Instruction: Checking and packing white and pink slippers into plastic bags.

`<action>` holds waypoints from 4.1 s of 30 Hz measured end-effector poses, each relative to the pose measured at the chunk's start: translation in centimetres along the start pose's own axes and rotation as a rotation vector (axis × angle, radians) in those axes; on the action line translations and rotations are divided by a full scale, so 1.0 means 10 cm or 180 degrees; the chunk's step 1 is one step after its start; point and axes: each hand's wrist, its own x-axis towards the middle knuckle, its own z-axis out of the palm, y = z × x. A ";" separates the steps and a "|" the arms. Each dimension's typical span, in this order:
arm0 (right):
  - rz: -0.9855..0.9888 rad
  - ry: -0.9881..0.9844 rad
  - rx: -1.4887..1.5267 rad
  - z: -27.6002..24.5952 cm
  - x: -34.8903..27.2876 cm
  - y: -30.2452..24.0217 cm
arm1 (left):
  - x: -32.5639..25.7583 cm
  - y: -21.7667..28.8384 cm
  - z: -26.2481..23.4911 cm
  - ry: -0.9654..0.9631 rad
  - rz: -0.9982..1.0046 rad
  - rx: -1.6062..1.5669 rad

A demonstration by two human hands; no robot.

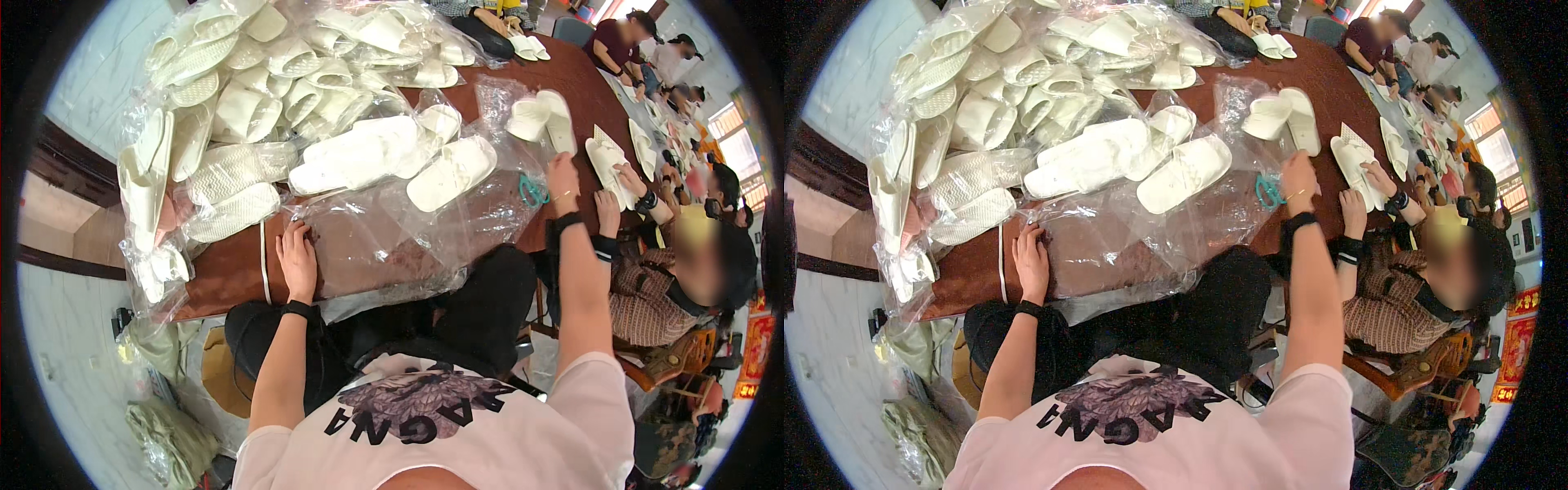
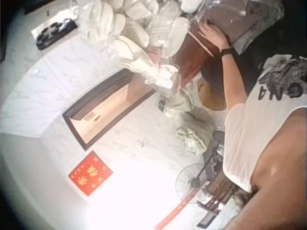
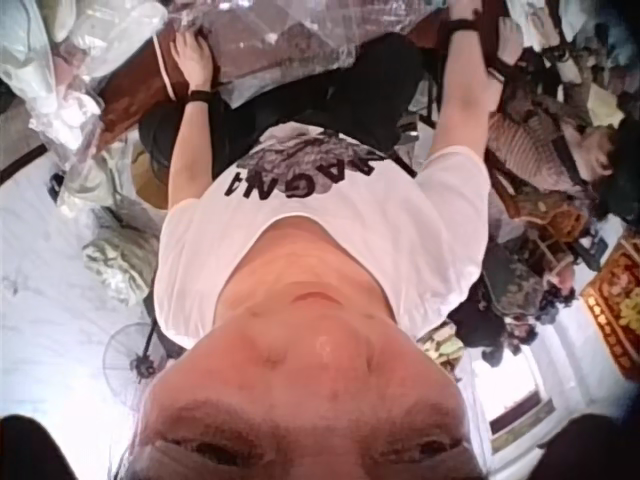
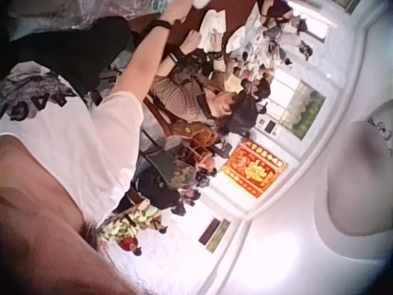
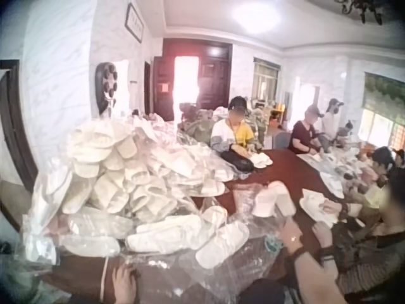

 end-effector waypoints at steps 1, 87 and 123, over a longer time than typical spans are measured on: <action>-0.0023 -0.0175 0.0520 -0.02 -0.44 -0.74 | -0.13 -0.17 -0.19 0.0035 -0.0112 0.0199; -0.0717 -0.1178 0.0047 -0.21 -0.93 -2.12 | -0.43 -0.31 -0.35 -0.1152 -0.0002 0.0382; -0.5614 0.0817 -0.0088 -1.30 -1.50 -2.82 | -0.42 -0.26 -0.30 -0.1109 0.0093 0.0585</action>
